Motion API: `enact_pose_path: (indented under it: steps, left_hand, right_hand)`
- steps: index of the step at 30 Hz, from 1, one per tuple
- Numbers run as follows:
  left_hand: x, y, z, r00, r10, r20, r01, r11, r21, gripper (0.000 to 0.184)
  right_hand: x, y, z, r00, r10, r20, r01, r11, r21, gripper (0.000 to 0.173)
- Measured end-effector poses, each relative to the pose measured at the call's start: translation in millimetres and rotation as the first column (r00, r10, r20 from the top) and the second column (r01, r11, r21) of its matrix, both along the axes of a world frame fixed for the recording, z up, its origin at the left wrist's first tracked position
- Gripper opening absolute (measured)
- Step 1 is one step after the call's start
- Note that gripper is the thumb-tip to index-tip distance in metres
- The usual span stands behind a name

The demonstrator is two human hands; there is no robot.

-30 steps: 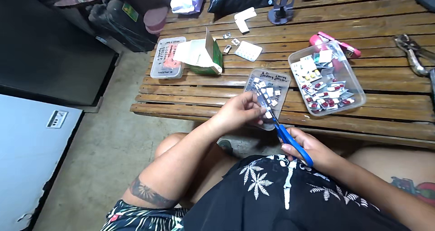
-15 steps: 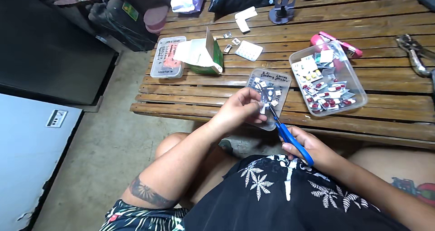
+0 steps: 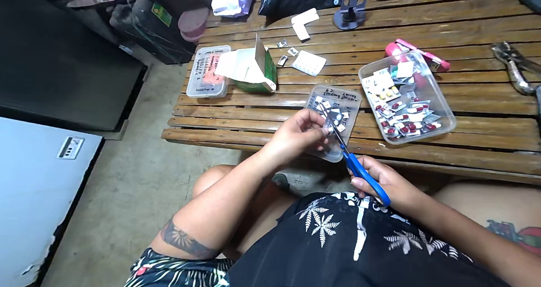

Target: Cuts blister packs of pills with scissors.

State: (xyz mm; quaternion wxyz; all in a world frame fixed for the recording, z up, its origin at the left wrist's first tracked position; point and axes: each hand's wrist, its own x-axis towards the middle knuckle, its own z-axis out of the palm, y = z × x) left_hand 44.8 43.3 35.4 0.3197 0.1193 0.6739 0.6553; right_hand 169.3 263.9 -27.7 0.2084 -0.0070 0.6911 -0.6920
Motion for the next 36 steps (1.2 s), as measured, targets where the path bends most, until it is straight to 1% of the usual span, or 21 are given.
enact_pose_path:
  steps: [6, 11, 17, 19, 22, 25, 30, 33, 36]
  left_hand:
    - [-0.7, 0.1, 1.4, 1.0, 0.023, -0.006, -0.023, 1.0, 0.005, 0.015]
    - [-2.0, -0.9, -2.0, 0.997, 0.006, -0.072, -0.003, 0.999, 0.043, 0.032]
    - [-2.9, -1.8, -2.5, 0.992, -0.011, -0.129, 0.011, 1.0, 0.006, 0.044]
    - [-3.9, -1.8, -1.0, 0.993, -0.005, -0.117, 0.004, 1.0, -0.009, 0.053]
    - [-6.3, -2.2, -0.3, 0.995, -0.006, -0.105, 0.005, 1.0, -0.006, 0.079]
    - [-7.9, -3.8, 0.6, 0.994, -0.048, -0.096, 0.048, 0.999, 0.005, 0.095]
    - [-9.9, -6.5, 2.7, 0.992, -0.098, -0.085, 0.098, 0.995, 0.001, 0.099]
    - [-12.1, -8.3, 1.3, 0.99, -0.127, -0.06, 0.129, 0.991, 0.029, 0.099]
    - [-13.2, -9.0, 1.8, 0.987, -0.149, -0.051, 0.151, 0.988, 0.021, 0.099]
  right_hand:
    - [0.0, -0.4, 0.4, 1.0, -0.016, 0.012, 0.017, 1.0, -0.016, 0.037]
    - [-1.0, 1.4, 2.1, 0.998, -0.015, 0.06, 0.015, 1.0, -0.008, 0.041]
    - [-1.9, 4.0, 3.8, 0.997, 0.009, 0.076, -0.006, 0.999, -0.033, 0.041]
    - [-2.5, 5.4, 5.4, 0.996, 0.015, 0.092, -0.013, 1.0, -0.024, 0.042]
    - [-3.6, 8.0, 8.4, 0.994, 0.036, 0.103, -0.037, 0.999, 0.008, 0.043]
    - [-4.9, 10.3, 12.1, 0.992, 0.061, 0.112, -0.067, 0.997, 0.047, 0.042]
    - [-6.3, 15.5, 12.5, 0.987, 0.106, 0.119, -0.113, 0.992, 0.055, 0.043]
    - [-6.8, 17.6, 12.1, 0.986, 0.126, 0.112, -0.134, 0.988, 0.071, 0.043]
    - [-7.4, 18.0, 11.8, 0.985, 0.129, 0.112, -0.139, 0.987, 0.085, 0.044]
